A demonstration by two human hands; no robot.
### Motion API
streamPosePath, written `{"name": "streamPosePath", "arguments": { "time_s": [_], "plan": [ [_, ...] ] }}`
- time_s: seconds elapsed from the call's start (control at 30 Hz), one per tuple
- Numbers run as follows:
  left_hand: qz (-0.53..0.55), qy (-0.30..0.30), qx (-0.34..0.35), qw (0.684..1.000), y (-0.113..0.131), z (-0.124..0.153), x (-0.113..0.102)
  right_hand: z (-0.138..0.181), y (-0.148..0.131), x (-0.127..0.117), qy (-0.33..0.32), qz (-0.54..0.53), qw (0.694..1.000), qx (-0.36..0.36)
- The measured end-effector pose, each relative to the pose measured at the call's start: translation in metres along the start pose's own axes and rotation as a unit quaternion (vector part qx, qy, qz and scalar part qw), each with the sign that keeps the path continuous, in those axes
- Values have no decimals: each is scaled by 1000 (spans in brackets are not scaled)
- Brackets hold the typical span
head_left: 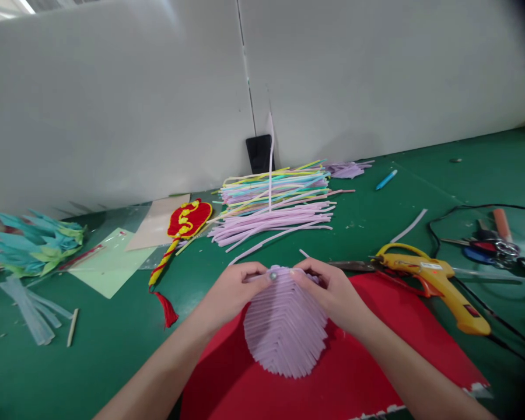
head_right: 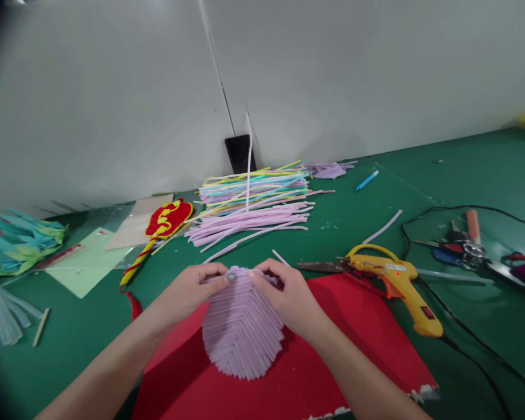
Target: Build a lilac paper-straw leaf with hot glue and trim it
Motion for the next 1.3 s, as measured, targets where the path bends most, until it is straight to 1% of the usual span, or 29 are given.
{"name": "streamPosePath", "arguments": {
  "time_s": [0.3, 0.4, 0.47, 0.53, 0.57, 0.63, 0.7, 0.73, 0.77, 0.87, 0.9, 0.93, 1.13, 1.3],
  "plan": [
    [17, -4, -9, 1000, -1, 2, 3, 0, 3, 3, -9, 14, 1000, 6],
    [26, 18, -16, 999, -1, 1, 2, -1, 3, 0, 6, 4, 1000, 0],
    [38, 44, -34, 998, -4, 0, 1, -3, 3, -7, 48, 19, 999, -7],
    [47, 55, -61, 995, -8, 0, 1, -5, 4, -15, 104, 41, 994, -16],
    [46, 48, -74, 995, -11, 0, 2, -5, 5, -19, 132, 43, 990, -17],
    [24, 9, -80, 996, -16, 0, 6, -5, 7, -27, 182, 25, 983, -13],
    [-19, -34, -58, 998, -19, 1, 11, -4, 9, -32, 222, -1, 975, -7],
    [-45, -42, -39, 997, -19, 1, 12, -4, 10, -34, 235, -13, 972, -6],
    [-73, -35, -19, 997, -19, 1, 11, -4, 10, -35, 243, -23, 970, -4],
    [-159, 38, 28, 986, -18, 0, 5, -4, 12, -33, 249, -46, 967, 4],
    [-184, 56, 36, 981, -18, 0, 4, -4, 13, -31, 248, -50, 968, 6],
    [-204, 62, 41, 976, -18, 0, 3, -4, 14, -29, 245, -53, 968, 9],
    [-263, 18, 55, 963, -23, 5, 6, -2, 24, -12, 201, -31, 979, 29],
    [-290, 8, 50, 956, -19, 7, 6, -3, 27, -11, 192, -19, 980, 42]
  ]
}}
Point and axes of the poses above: each hand's wrist, its own z-axis away from the middle knuckle, its own x-axis out of the palm, y = z × x, the point moved 5 cm from there along -z, towards the middle knuckle, and after that the axes turned 14 degrees about y, right-handed, at the moved point
